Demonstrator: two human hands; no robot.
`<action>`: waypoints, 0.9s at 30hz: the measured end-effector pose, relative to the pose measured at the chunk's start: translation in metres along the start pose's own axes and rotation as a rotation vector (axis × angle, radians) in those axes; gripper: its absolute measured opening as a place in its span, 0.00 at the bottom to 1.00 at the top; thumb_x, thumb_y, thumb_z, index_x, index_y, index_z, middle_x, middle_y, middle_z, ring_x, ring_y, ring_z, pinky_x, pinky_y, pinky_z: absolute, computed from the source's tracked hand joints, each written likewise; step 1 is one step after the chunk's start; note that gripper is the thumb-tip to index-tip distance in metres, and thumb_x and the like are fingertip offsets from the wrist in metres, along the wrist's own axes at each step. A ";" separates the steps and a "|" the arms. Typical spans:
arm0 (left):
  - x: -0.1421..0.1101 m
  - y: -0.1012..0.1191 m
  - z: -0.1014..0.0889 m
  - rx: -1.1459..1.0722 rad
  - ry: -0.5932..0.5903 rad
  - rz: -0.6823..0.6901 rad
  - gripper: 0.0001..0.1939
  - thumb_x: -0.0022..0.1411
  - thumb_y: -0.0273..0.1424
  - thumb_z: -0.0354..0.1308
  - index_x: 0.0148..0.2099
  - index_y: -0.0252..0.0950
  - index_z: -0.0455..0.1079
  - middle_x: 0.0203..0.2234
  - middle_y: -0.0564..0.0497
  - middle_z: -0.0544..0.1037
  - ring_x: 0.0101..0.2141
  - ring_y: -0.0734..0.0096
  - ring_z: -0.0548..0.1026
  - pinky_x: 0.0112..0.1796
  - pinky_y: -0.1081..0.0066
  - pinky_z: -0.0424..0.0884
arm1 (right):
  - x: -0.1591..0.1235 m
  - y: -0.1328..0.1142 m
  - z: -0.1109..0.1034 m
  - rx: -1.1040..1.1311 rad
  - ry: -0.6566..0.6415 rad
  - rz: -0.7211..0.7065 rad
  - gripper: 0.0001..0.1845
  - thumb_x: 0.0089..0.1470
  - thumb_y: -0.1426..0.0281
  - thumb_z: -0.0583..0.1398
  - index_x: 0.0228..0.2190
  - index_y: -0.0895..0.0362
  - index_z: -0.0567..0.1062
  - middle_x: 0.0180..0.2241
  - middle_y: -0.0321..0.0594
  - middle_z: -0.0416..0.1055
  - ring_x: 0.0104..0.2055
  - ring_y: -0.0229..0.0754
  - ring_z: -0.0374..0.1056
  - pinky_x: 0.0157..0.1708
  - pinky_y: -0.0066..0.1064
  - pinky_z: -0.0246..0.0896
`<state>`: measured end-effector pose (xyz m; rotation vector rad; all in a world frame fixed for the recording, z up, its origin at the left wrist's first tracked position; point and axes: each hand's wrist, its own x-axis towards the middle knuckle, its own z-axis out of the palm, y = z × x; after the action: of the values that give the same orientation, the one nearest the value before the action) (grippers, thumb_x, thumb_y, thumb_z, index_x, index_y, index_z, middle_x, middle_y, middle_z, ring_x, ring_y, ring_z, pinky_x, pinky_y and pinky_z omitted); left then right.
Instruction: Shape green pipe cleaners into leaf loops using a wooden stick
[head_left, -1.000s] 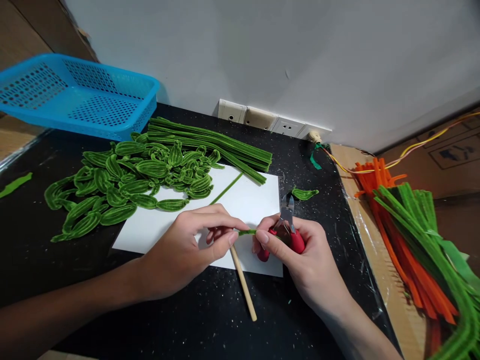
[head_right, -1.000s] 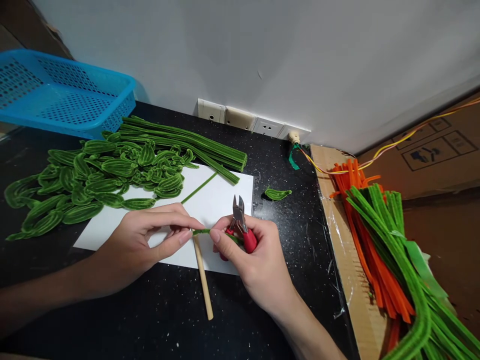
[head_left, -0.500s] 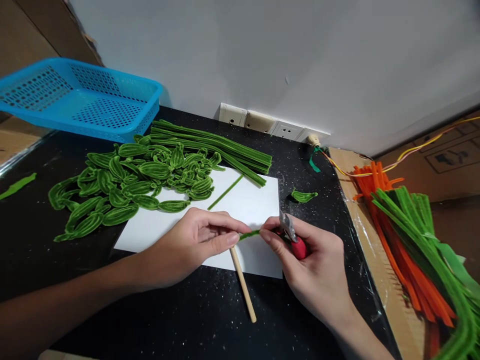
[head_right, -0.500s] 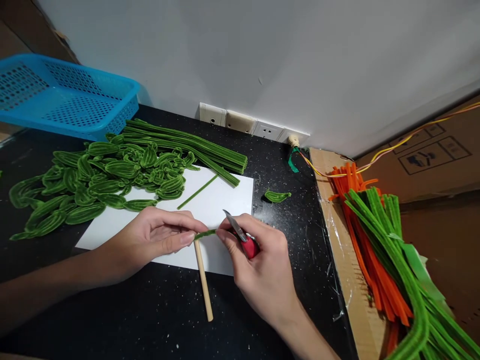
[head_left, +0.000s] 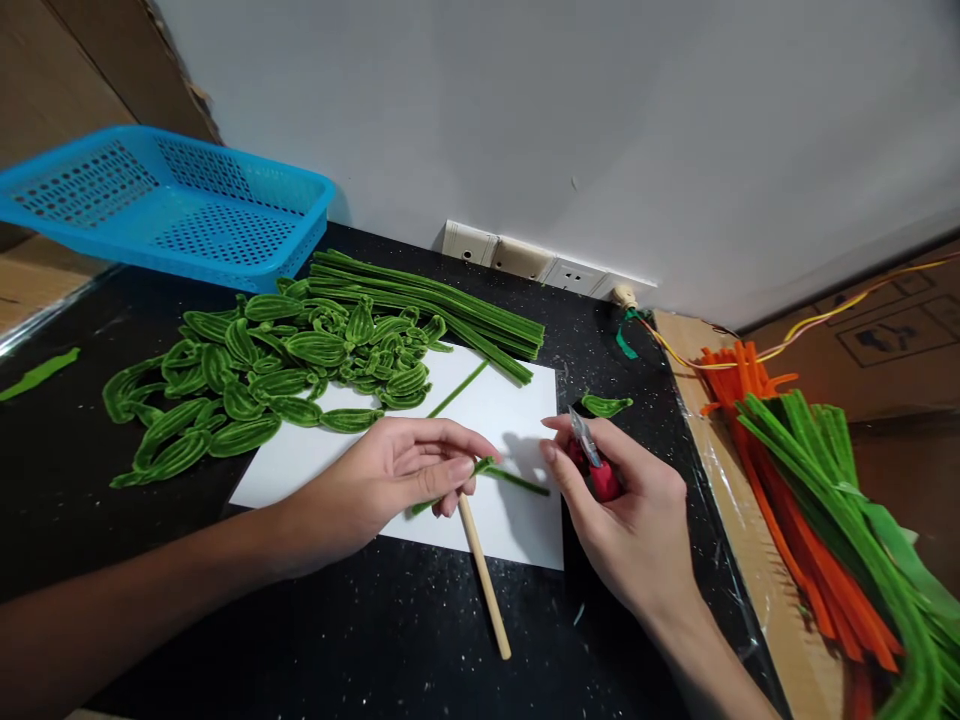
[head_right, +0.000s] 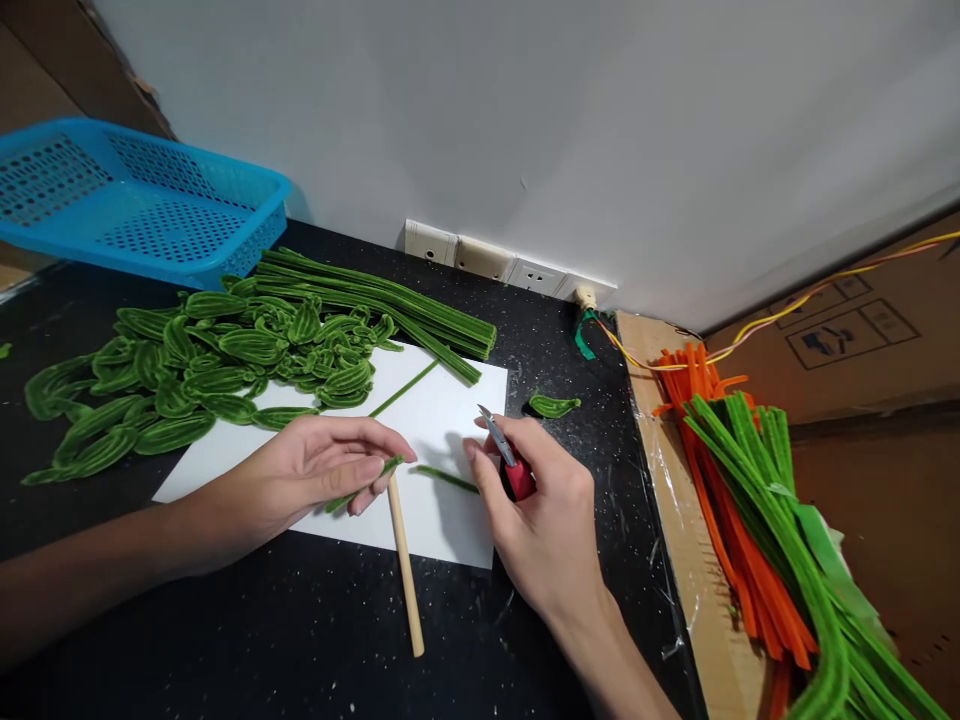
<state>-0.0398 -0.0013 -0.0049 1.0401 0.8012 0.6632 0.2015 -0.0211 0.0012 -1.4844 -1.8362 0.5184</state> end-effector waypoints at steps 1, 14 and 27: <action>0.000 0.001 0.000 -0.009 0.007 0.006 0.15 0.68 0.37 0.65 0.50 0.33 0.78 0.31 0.49 0.75 0.30 0.72 0.73 0.30 0.73 0.68 | 0.000 0.000 0.000 -0.013 0.013 -0.017 0.05 0.65 0.69 0.62 0.41 0.54 0.78 0.36 0.40 0.76 0.36 0.43 0.71 0.37 0.34 0.66; 0.002 -0.004 -0.001 -0.026 -0.004 0.010 0.12 0.69 0.37 0.63 0.47 0.33 0.74 0.31 0.50 0.75 0.29 0.72 0.73 0.30 0.72 0.65 | -0.001 0.001 -0.001 -0.191 -0.045 -0.241 0.07 0.64 0.73 0.59 0.32 0.54 0.70 0.30 0.39 0.69 0.32 0.43 0.66 0.34 0.34 0.62; -0.002 0.006 0.002 -0.241 0.088 -0.041 0.14 0.76 0.37 0.50 0.42 0.35 0.71 0.24 0.53 0.65 0.28 0.73 0.60 0.28 0.73 0.55 | -0.004 0.008 0.001 -0.289 -0.125 -0.202 0.07 0.65 0.70 0.58 0.34 0.56 0.73 0.27 0.36 0.65 0.27 0.39 0.61 0.28 0.32 0.56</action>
<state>-0.0402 -0.0018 0.0012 0.7782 0.7947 0.7543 0.2067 -0.0227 -0.0057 -1.4529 -2.2050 0.2596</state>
